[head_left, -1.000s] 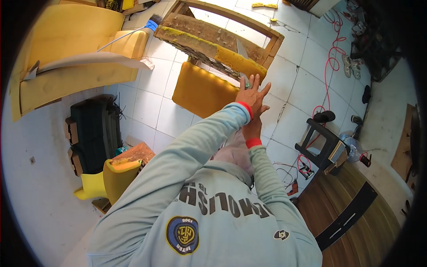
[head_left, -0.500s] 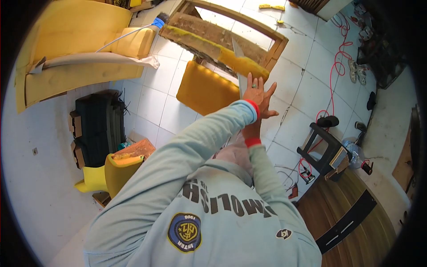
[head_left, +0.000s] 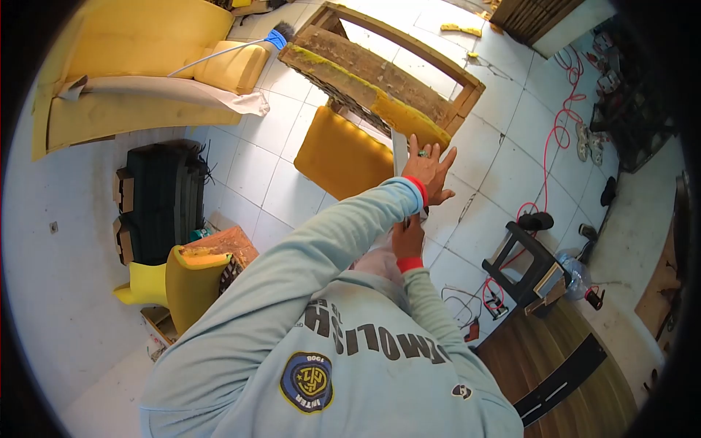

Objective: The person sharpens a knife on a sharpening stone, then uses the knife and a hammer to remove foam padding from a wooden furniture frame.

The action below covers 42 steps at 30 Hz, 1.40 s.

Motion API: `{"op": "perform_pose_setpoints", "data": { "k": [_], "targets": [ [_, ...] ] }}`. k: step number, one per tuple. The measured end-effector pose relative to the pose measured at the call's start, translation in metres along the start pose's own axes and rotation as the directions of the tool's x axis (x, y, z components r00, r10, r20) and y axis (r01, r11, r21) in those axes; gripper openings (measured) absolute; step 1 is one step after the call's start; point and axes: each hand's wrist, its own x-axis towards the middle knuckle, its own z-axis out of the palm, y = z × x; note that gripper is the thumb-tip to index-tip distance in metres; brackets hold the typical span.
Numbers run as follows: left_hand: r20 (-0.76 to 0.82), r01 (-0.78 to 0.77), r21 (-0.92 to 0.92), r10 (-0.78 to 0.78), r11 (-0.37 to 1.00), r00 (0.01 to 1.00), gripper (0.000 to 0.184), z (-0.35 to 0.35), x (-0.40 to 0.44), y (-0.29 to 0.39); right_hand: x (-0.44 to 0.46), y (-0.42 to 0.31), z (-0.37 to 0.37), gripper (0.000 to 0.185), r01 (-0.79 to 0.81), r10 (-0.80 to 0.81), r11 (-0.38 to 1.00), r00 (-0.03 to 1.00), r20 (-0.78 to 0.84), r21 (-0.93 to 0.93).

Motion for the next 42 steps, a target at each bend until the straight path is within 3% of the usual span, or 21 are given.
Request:
{"op": "perform_pose_setpoints", "data": {
  "k": [3, 6, 10, 13, 17, 19, 21, 23, 25, 27, 29, 32, 34, 35, 36, 37, 38, 39, 40, 41, 42],
  "targets": [
    [-0.027, -0.009, 0.076, 0.012, 0.997, 1.000, 0.101, 0.004, -0.002, 0.000, 0.024, 0.027, 0.021, 0.043, 0.289, -0.306, 0.932, 0.951, -0.047, -0.219],
    [-0.006, -0.002, 0.053, 0.002, 0.999, 1.000, 0.100, 0.001, 0.000, 0.001, 0.064, 0.062, 0.040, 0.042, 0.629, -0.668, 0.677, 0.743, 0.039, -0.382],
    [0.006, 0.005, 0.009, -0.005, 1.000, 1.000, 0.098, -0.001, 0.002, -0.002, 0.047, 0.045, 0.027, 0.041, 0.580, -0.581, 0.750, 0.808, 0.103, -0.317],
    [-0.001, -0.010, 0.013, 0.010, 1.000, 1.000, 0.097, 0.001, 0.003, -0.008, 0.015, 0.027, 0.025, 0.041, 0.153, -0.167, 0.975, 0.983, -0.081, -0.159],
    [-0.067, -0.009, 0.064, 0.014, 0.998, 0.998, 0.093, 0.009, 0.003, -0.005, 0.063, 0.054, 0.046, 0.046, 0.584, -0.625, 0.728, 0.781, 0.005, -0.359],
    [-0.015, -0.009, 0.043, 0.010, 0.999, 1.000, 0.091, 0.014, -0.003, 0.000, 0.069, 0.058, 0.043, 0.048, 0.650, -0.682, 0.663, 0.729, 0.060, -0.372],
    [0.010, -0.018, 0.039, 0.018, 0.999, 1.000, 0.089, 0.004, 0.007, -0.007, 0.057, 0.047, 0.032, 0.050, 0.533, -0.547, 0.791, 0.836, 0.043, -0.301],
    [-0.020, -0.031, 0.054, 0.032, 0.998, 0.999, 0.064, 0.007, 0.013, -0.014, 0.019, 0.025, 0.008, 0.052, 0.227, -0.225, 0.948, 0.974, 0.034, -0.222],
    [0.016, -0.036, -0.008, 0.036, 0.999, 0.999, 0.052, 0.002, 0.031, -0.026, -0.018, -0.004, -0.025, 0.053, 0.082, -0.072, 0.990, 0.993, 0.095, -0.117],
    [-0.323, -0.089, 0.065, 0.105, 0.994, 0.940, 0.039, 0.016, 0.037, -0.041, -0.044, 0.006, -0.062, 0.054, 0.020, -0.004, 0.994, 0.988, 0.152, -0.108],
    [-0.607, -0.101, 0.197, 0.202, 0.975, 0.769, 0.036, 0.040, 0.058, -0.066, -0.061, 0.012, -0.098, 0.054, 0.003, 0.019, 0.993, 0.983, 0.181, -0.121],
    [-0.353, -0.136, 0.084, 0.157, 0.987, 0.922, 0.029, 0.010, 0.053, -0.090, -0.098, 0.021, -0.144, 0.054, -0.007, 0.045, 0.980, 0.981, 0.187, -0.197],
    [-0.205, -0.175, -0.232, 0.128, 0.957, 0.970, 0.025, -0.009, 0.047, -0.120, -0.127, 0.033, -0.171, 0.053, -0.066, 0.116, 0.958, 0.979, 0.167, -0.281],
    [-0.396, -0.181, -0.385, 0.015, 0.905, 0.918, 0.025, -0.003, 0.046, -0.139, -0.143, 0.037, -0.179, 0.053, -0.112, 0.157, 0.950, 0.978, 0.136, -0.290],
    [-0.419, -0.110, -0.574, -0.176, 0.811, 0.891, 0.030, -0.023, 0.022, -0.154, -0.159, 0.041, -0.187, 0.053, -0.156, 0.197, 0.941, 0.974, 0.109, -0.301],
    [-0.620, -0.217, -0.580, -0.252, 0.785, 0.743, 0.031, -0.017, 0.010, -0.185, -0.174, 0.042, -0.192, 0.052, -0.198, 0.234, 0.930, 0.969, 0.083, -0.309],
    [-0.674, -0.292, -0.647, -0.350, 0.704, 0.650, 0.028, 0.008, 0.010, -0.229, -0.190, 0.042, -0.194, 0.053, -0.219, 0.251, 0.907, 0.967, 0.044, -0.359],
    [-0.485, -0.252, -0.869, -0.633, 0.426, 0.604, 0.025, 0.024, -0.007, -0.256, -0.207, 0.051, -0.193, 0.054, -0.279, 0.289, 0.914, 0.957, -0.008, -0.294],
    [-0.486, -0.137, -0.857, -0.694, 0.496, 0.531, 0.023, 0.019, -0.041, -0.274, -0.222, 0.072, -0.190, 0.055, -0.330, 0.326, 0.917, 0.944, -0.055, -0.225],
    [-0.268, 0.076, -0.926, -0.786, 0.370, 0.557, 0.026, 0.056, -0.061, -0.318, -0.235, 0.092, -0.186, 0.055, -0.371, 0.359, 0.916, 0.928, -0.099, -0.151],
    [-0.262, 0.260, -0.831, -0.758, 0.492, 0.597, 0.035, 0.086, -0.092, -0.348, -0.248, 0.107, -0.183, 0.056, -0.397, 0.382, 0.910, 0.916, -0.124, -0.122]
  ]
}}
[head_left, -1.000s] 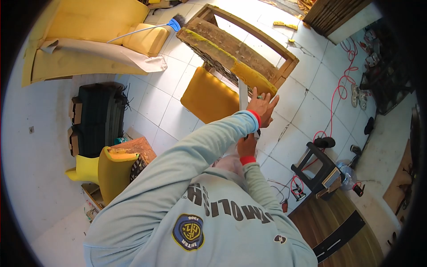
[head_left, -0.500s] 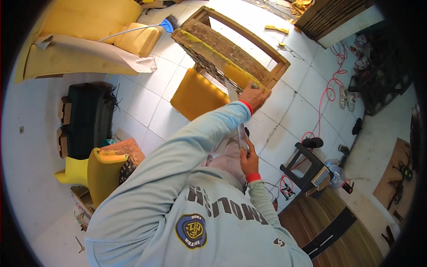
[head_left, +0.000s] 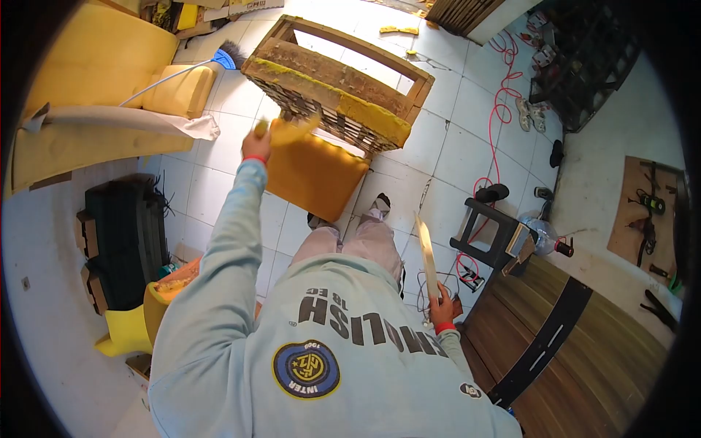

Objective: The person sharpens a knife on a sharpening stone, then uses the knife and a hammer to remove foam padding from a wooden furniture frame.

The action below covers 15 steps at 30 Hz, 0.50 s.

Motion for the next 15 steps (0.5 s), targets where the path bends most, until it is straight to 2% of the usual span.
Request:
{"op": "perform_pose_setpoints", "data": {
  "k": [1, 2, 3, 4, 5, 6, 7, 8, 10, 11, 12, 13, 14, 15],
  "targets": [
    [0.042, 0.045, 0.141, -0.051, 0.989, 0.998, 0.041, -0.018, -0.018, -0.028, -0.008, 0.005, 0.004, 0.056, -0.083, 0.084, 0.996, 0.996, -0.025, 0.038],
    [0.097, 0.038, 0.204, -0.059, 0.978, 0.994, 0.043, -0.025, -0.034, -0.069, -0.016, 0.008, 0.009, 0.056, -0.168, 0.172, 0.983, 0.984, -0.044, 0.079],
    [0.266, 0.073, 0.269, -0.147, 0.960, 0.953, 0.044, -0.030, -0.054, -0.101, -0.025, 0.014, 0.014, 0.056, -0.250, 0.259, 0.960, 0.964, -0.059, 0.122],
    [0.392, -0.054, 0.421, -0.128, 0.905, 0.911, 0.036, -0.033, -0.079, -0.114, -0.026, 0.033, 0.020, 0.057, -0.268, 0.283, 0.948, 0.957, -0.070, 0.170],
    [0.575, 0.039, 0.395, -0.281, 0.918, 0.769, 0.035, -0.041, -0.105, -0.095, -0.029, 0.035, 0.025, 0.056, -0.299, 0.318, 0.936, 0.944, -0.085, 0.183],
    [0.669, 0.100, 0.506, -0.462, 0.857, 0.582, 0.031, -0.050, -0.124, -0.046, -0.032, 0.038, 0.029, 0.056, -0.328, 0.351, 0.924, 0.931, -0.097, 0.195],
    [0.730, 0.113, 0.474, -0.462, 0.873, 0.504, 0.026, -0.039, -0.130, -0.044, -0.034, 0.040, 0.032, 0.056, -0.355, 0.382, 0.912, 0.918, -0.109, 0.206],
    [0.809, -0.069, 0.253, -0.172, 0.965, 0.563, 0.021, -0.023, -0.127, -0.043, -0.032, 0.041, 0.033, 0.057, -0.359, 0.381, 0.913, 0.919, -0.097, 0.192],
    [0.699, 0.174, -0.109, -0.049, 0.979, 0.714, 0.034, 0.001, -0.110, 0.055, -0.024, 0.044, 0.032, 0.058, -0.324, 0.335, 0.940, 0.936, -0.107, 0.107],
    [0.530, 0.017, -0.093, 0.035, 0.996, 0.847, 0.032, 0.026, -0.076, 0.065, -0.022, 0.044, 0.031, 0.058, -0.314, 0.319, 0.947, 0.941, -0.110, 0.064],
    [0.160, -0.120, -0.497, 0.227, 0.859, 0.961, 0.042, 0.052, -0.042, 0.086, -0.018, 0.044, 0.028, 0.058, -0.298, 0.307, 0.950, 0.946, -0.107, 0.095],
    [0.075, -0.055, -0.720, 0.156, 0.692, 0.985, 0.059, 0.031, -0.042, 0.159, -0.015, 0.038, 0.024, 0.057, -0.214, 0.214, 0.977, 0.967, -0.137, 0.014],
    [-0.010, -0.047, -0.887, 0.083, 0.459, 0.996, 0.079, 0.008, -0.044, 0.237, -0.011, 0.025, 0.022, 0.057, -0.201, 0.206, 0.978, 0.968, -0.144, 0.048],
    [-0.097, -0.110, -0.921, 0.051, 0.374, 0.994, 0.088, 0.013, -0.025, 0.258, -0.009, 0.016, 0.018, 0.057, -0.187, 0.197, 0.979, 0.969, -0.147, 0.080]
  ]
}}
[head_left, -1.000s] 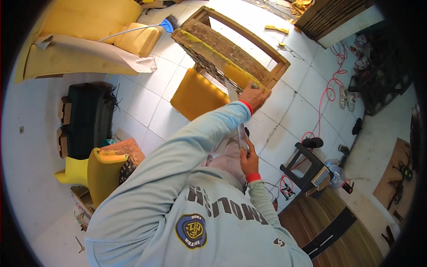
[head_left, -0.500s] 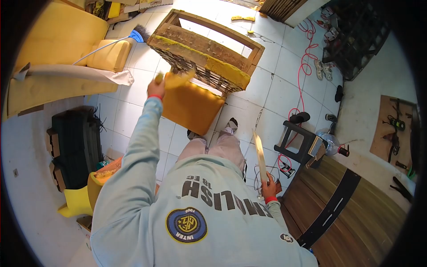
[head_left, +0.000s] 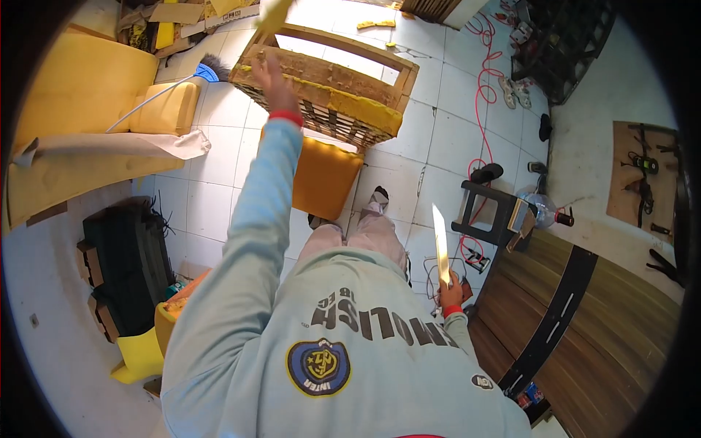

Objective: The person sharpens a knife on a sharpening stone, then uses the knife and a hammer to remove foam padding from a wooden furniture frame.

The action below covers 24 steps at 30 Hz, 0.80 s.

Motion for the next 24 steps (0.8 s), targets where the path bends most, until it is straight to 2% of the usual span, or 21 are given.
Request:
{"op": "perform_pose_setpoints", "data": {
  "k": [1, 2, 3, 4, 6, 8, 11, 14, 15, 18, 19, 21, 22, 24],
  "targets": [
    [0.163, -0.128, 0.296, 0.082, 0.947, 0.983, 0.096, 0.006, 0.019, -0.027, -0.003, -0.012, -0.001, 0.057, -0.037, 0.037, 0.999, 0.999, -0.010, 0.035],
    [0.340, -0.292, 0.536, 0.114, 0.792, 0.933, 0.104, 0.005, 0.030, -0.056, -0.002, -0.026, 0.000, 0.057, -0.066, 0.067, 0.995, 0.998, -0.018, 0.073],
    [0.441, -0.374, 0.795, -0.033, 0.478, 0.897, 0.112, 0.010, 0.019, -0.075, 0.001, -0.038, 0.001, 0.057, -0.092, 0.095, 0.989, 0.995, -0.023, 0.115],
    [0.461, -0.455, 0.887, -0.210, 0.076, 0.862, 0.120, 0.018, 0.001, -0.092, 0.005, -0.044, 0.002, 0.057, -0.092, 0.096, 0.986, 0.995, -0.024, 0.140],
    [0.399, -0.479, 0.854, -0.334, -0.203, 0.854, 0.127, 0.025, -0.040, -0.111, 0.007, -0.045, 0.003, 0.057, -0.105, 0.111, 0.977, 0.994, -0.022, 0.184],
    [0.212, -0.340, 0.921, -0.488, -0.191, 0.847, 0.126, 0.025, -0.068, -0.138, 0.009, -0.038, -0.002, 0.056, -0.126, 0.129, 0.970, 0.992, -0.001, 0.206],
    [0.259, -0.324, 0.924, -0.291, -0.202, 0.921, 0.123, 0.029, -0.097, -0.167, 0.002, -0.025, -0.020, 0.057, -0.136, 0.134, 0.974, 0.991, 0.020, 0.184],
    [0.346, -0.414, 0.894, -0.322, -0.174, 0.881, 0.122, 0.015, -0.106, -0.174, 0.009, 0.002, -0.037, 0.057, -0.157, 0.156, 0.970, 0.988, 0.020, 0.187],
    [0.371, -0.392, 0.919, -0.239, -0.043, 0.897, 0.107, 0.010, -0.105, -0.173, 0.014, 0.011, -0.043, 0.057, -0.163, 0.165, 0.974, 0.986, -0.001, 0.155],
    [0.375, -0.377, 0.924, 0.037, 0.059, 0.926, 0.075, -0.014, -0.069, -0.175, 0.042, 0.039, -0.071, 0.058, -0.110, 0.111, 0.992, 0.994, -0.022, 0.061],
    [0.263, -0.270, 0.958, 0.076, 0.101, 0.962, 0.064, -0.013, -0.063, -0.172, 0.067, 0.084, -0.081, 0.058, 0.030, -0.030, 1.000, 0.999, -0.034, -0.001],
    [0.017, -0.044, 0.980, 0.137, 0.192, 0.990, 0.043, -0.014, -0.056, -0.166, 0.074, 0.039, -0.108, 0.057, -0.055, 0.052, 0.996, 0.998, -0.041, -0.067],
    [-0.009, -0.015, 0.981, 0.123, 0.193, 0.992, 0.039, -0.014, -0.053, -0.164, 0.082, 0.020, -0.117, 0.057, -0.092, 0.087, 0.991, 0.995, -0.048, -0.098],
    [-0.055, 0.034, 0.978, 0.095, 0.206, 0.994, 0.032, -0.009, -0.047, -0.164, 0.106, 0.000, -0.136, 0.055, -0.025, 0.019, 0.992, 0.999, -0.046, -0.124]
  ]
}}
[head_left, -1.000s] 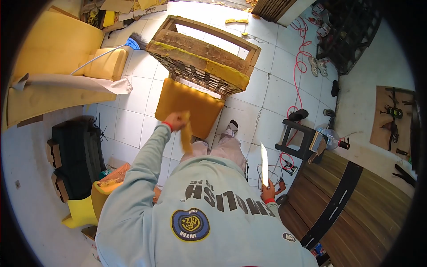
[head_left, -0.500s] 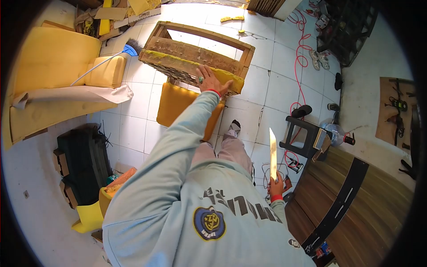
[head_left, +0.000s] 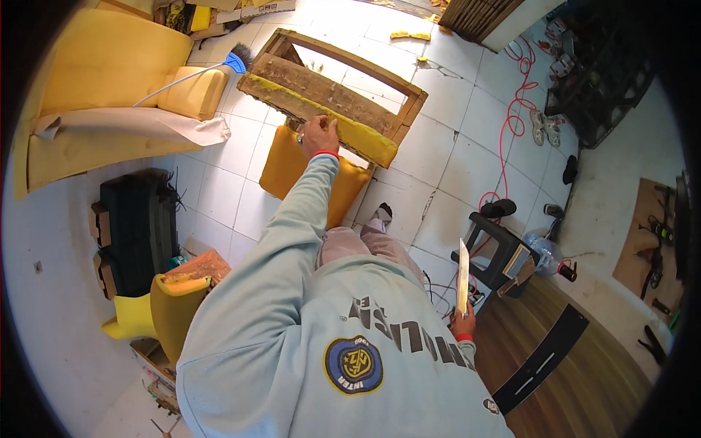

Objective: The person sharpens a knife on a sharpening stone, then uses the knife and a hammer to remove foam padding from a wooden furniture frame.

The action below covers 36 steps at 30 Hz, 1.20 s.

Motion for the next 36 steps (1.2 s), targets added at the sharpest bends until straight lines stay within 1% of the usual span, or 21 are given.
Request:
{"op": "perform_pose_setpoints", "data": {
  "k": [2, 3, 5, 8, 9, 10, 11, 12, 14, 15, 17, 19, 20, 22, 23, 26, 29, 32, 33, 35, 36],
  "targets": [
    [0.006, 0.072, -0.074, -0.072, 0.995, 0.997, 0.027, 0.003, 0.001, 0.001, 0.019, -0.030, -0.024, 0.053, 0.079, -0.080, 0.993, 0.997, -0.011, -0.092],
    [0.032, 0.126, -0.124, -0.123, 0.984, 0.992, 0.025, 0.007, 0.007, -0.002, 0.047, -0.014, -0.031, 0.052, 0.103, -0.110, 0.980, 0.993, -0.037, -0.169],
    [0.089, 0.194, -0.156, -0.182, 0.969, 0.979, 0.018, 0.007, 0.017, -0.003, 0.062, -0.035, -0.042, 0.055, 0.125, -0.126, 0.991, 0.992, -0.026, -0.037],
    [0.125, -0.055, 0.131, 0.038, 0.990, 0.991, 0.018, 0.002, 0.021, 0.001, 0.084, -0.062, -0.050, 0.056, 0.242, -0.242, 0.970, 0.970, -0.027, 0.014],
    [0.186, -0.124, 0.152, 0.095, 0.981, 0.978, 0.018, 0.003, 0.018, -0.002, 0.091, -0.067, -0.048, 0.056, 0.284, -0.284, 0.958, 0.959, -0.023, 0.027],
    [0.427, -0.252, 0.046, 0.209, 0.967, 0.880, 0.018, 0.006, 0.012, -0.010, 0.099, -0.071, -0.047, 0.056, 0.326, -0.325, 0.944, 0.945, -0.019, 0.043],
    [0.625, -0.350, -0.088, 0.326, 0.932, 0.709, 0.018, -0.001, 0.003, -0.007, 0.105, -0.079, -0.047, 0.055, 0.323, -0.323, 0.946, 0.946, -0.006, 0.008],
    [0.691, -0.493, -0.151, 0.449, 0.856, 0.567, 0.017, -0.004, -0.016, -0.003, 0.109, -0.085, -0.045, 0.054, 0.313, -0.313, 0.949, 0.950, 0.003, -0.026],
    [0.575, -0.558, -0.175, 0.545, 0.811, 0.610, 0.018, -0.013, -0.044, 0.015, 0.104, -0.091, -0.048, 0.053, 0.277, -0.277, 0.956, 0.961, 0.009, -0.100],
    [0.424, -0.490, -0.152, 0.504, 0.859, 0.752, 0.018, -0.008, -0.041, 0.017, 0.082, -0.122, -0.050, 0.054, 0.156, -0.152, 0.983, 0.987, 0.050, -0.101],
    [0.080, -0.311, -0.153, 0.326, 0.938, 0.942, 0.020, 0.005, -0.032, 0.020, 0.087, -0.114, -0.055, 0.054, 0.229, -0.225, 0.969, 0.973, 0.056, -0.096],
    [-0.107, -0.121, -0.085, 0.111, 0.989, 0.988, 0.022, 0.009, -0.012, 0.029, 0.105, -0.091, -0.056, 0.055, 0.399, -0.397, 0.909, 0.917, 0.042, -0.120],
    [-0.201, -0.017, -0.062, 0.004, 0.998, 0.980, 0.023, 0.011, -0.004, 0.031, 0.099, -0.101, -0.060, 0.055, 0.374, -0.370, 0.918, 0.928, 0.053, -0.135],
    [-0.109, 0.105, -0.045, -0.109, 0.993, 0.988, 0.024, 0.013, 0.010, 0.029, 0.091, -0.113, -0.071, 0.056, 0.319, -0.312, 0.934, 0.948, 0.068, -0.161],
    [-0.061, 0.161, -0.033, -0.163, 0.986, 0.985, 0.025, 0.014, 0.014, 0.028, 0.094, -0.113, -0.073, 0.057, 0.358, -0.352, 0.927, 0.933, 0.072, -0.114],
    [0.131, 0.324, -0.102, -0.310, 0.941, 0.942, 0.026, 0.009, 0.023, 0.034, 0.098, -0.120, -0.079, 0.057, 0.378, -0.381, 0.905, 0.924, 0.022, -0.195],
    [0.069, 0.348, -0.051, -0.344, 0.936, 0.936, 0.023, 0.014, 0.027, 0.036, 0.091, -0.143, -0.073, 0.057, 0.319, -0.334, 0.918, 0.942, -0.027, -0.237],
    [0.087, 0.144, 0.115, -0.154, 0.983, 0.984, 0.025, 0.021, 0.032, 0.026, 0.100, -0.146, -0.056, 0.056, 0.408, -0.412, 0.908, 0.911, -0.025, -0.091],
    [0.197, 0.013, 0.180, -0.049, 0.984, 0.979, 0.027, 0.016, 0.027, 0.026, 0.109, -0.141, -0.052, 0.056, 0.435, -0.436, 0.899, 0.900, -0.013, -0.058],
    [0.466, -0.079, 0.108, 0.020, 0.991, 0.885, 0.023, 0.029, 0.008, 0.014, 0.138, -0.122, -0.042, 0.055, 0.478, -0.478, 0.878, 0.878, 0.011, 0.023],
    [0.562, -0.157, -0.019, 0.140, 0.987, 0.815, 0.023, 0.012, -0.013, 0.016, 0.136, -0.129, -0.032, 0.054, 0.475, -0.475, 0.879, 0.880, 0.002, -0.037]
  ]
}}
